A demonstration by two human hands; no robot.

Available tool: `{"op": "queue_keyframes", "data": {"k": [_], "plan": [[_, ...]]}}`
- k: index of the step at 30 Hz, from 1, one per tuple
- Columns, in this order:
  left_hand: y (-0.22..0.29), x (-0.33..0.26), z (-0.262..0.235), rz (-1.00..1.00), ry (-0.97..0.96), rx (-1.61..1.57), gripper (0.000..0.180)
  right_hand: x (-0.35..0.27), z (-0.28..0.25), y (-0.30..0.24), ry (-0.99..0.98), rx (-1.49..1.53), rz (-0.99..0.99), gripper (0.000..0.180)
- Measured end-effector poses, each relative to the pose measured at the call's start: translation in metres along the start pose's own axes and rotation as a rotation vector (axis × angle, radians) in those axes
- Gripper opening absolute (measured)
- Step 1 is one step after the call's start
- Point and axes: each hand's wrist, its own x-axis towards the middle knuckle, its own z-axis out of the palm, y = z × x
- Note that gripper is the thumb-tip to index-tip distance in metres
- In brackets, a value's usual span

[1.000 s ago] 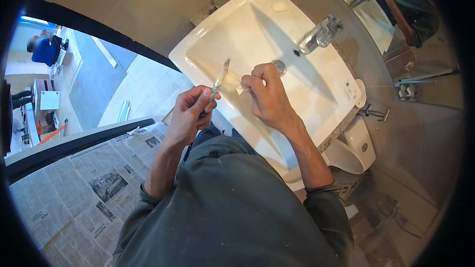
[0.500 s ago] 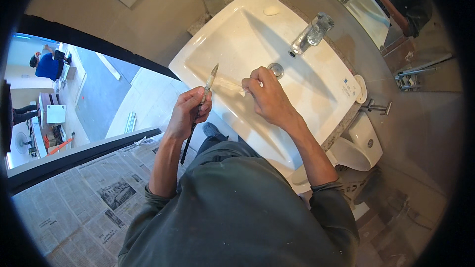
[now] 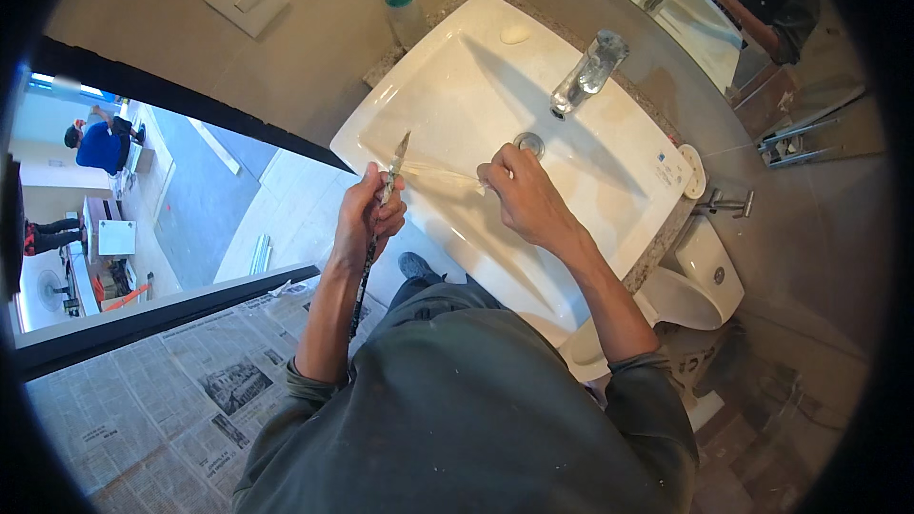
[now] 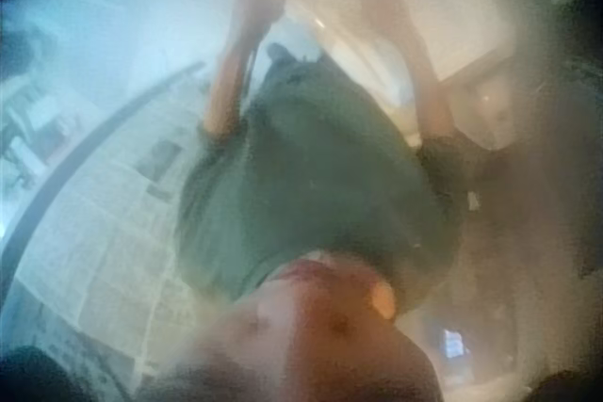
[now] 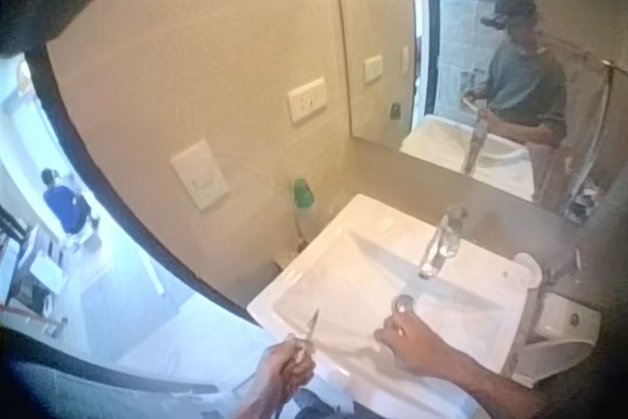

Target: The person rinses a paintbrush under running water at a bathroom sink, then wipes it with a paper towel. They move to a workbench and wrap the brush handle with masking tape, pressing the tape around the handle multiple times.

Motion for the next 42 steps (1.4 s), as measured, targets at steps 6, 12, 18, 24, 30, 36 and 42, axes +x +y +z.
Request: {"op": "queue_keyframes", "data": {"k": [6,12,18,24,30,36,42], "plan": [[0.0,-0.001,0.015,0.034,0.104,0.498,0.03,-0.002,-0.013,-0.001,0.011,-0.019,0.034,0.032],[-0.023,0.012,-0.01,0.065,0.149,0.622,0.028,-0.011,-0.016,0.0,-0.029,-0.078,0.046,0.03],[0.0,0.005,0.008,-0.113,0.043,0.189,0.028,-0.025,-0.013,0.006,-0.005,-0.087,0.116,0.024],[0.0,0.01,-0.006,-0.043,0.142,0.022,0.028,-0.031,-0.028,0.008,0.032,-0.117,0.241,0.023],[0.031,-0.007,-0.045,0.056,0.169,-0.062,0.036,-0.006,-0.054,-0.01,0.022,-0.103,0.256,0.02],[0.031,-0.034,-0.052,0.157,0.202,0.005,0.035,0.108,-0.06,-0.024,0.066,-0.072,0.005,0.013],[0.024,-0.064,-0.064,0.212,0.233,-0.11,0.037,0.223,-0.038,0.017,0.056,0.015,0.046,0.015]]}}
